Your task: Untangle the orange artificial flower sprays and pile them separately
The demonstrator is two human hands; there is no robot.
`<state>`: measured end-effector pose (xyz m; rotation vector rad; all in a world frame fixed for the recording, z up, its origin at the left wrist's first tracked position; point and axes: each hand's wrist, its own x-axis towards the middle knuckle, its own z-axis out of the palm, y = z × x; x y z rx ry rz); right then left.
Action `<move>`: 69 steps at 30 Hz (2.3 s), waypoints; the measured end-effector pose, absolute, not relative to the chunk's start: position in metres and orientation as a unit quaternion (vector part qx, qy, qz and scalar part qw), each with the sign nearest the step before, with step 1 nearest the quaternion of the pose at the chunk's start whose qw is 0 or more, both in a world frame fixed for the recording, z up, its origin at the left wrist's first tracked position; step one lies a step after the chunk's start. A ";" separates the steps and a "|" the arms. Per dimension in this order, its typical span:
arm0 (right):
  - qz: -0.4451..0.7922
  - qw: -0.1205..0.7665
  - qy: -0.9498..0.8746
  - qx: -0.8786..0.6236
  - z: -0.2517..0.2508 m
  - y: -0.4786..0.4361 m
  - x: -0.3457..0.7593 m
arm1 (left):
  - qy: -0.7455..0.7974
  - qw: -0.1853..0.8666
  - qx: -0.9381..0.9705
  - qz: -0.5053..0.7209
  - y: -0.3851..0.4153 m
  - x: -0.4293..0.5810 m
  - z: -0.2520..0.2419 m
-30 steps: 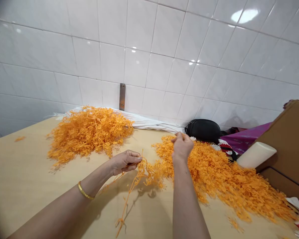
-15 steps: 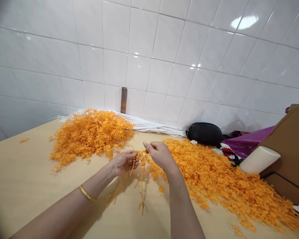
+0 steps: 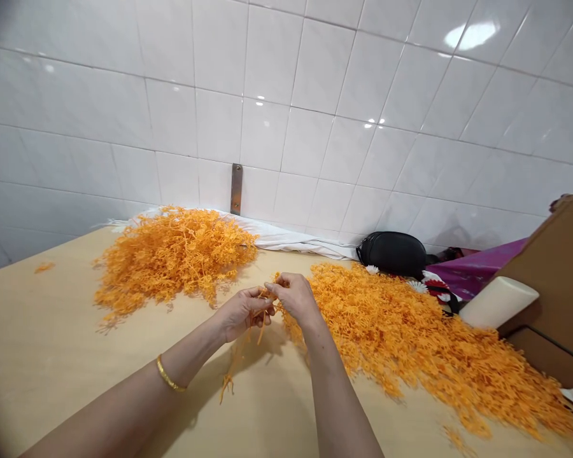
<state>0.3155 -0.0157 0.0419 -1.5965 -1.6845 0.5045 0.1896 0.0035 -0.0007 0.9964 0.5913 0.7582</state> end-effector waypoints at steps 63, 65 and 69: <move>0.066 0.446 -0.626 -0.636 0.023 -0.002 0.303 | 0.258 0.741 0.411 0.464 0.002 0.194 0.002; 0.058 0.453 -0.624 -0.634 0.021 0.000 0.299 | 0.253 0.748 0.402 0.464 0.003 0.193 0.002; 0.065 0.505 -0.573 -0.642 0.023 0.003 0.327 | 0.264 0.753 0.375 0.472 0.006 0.191 -0.001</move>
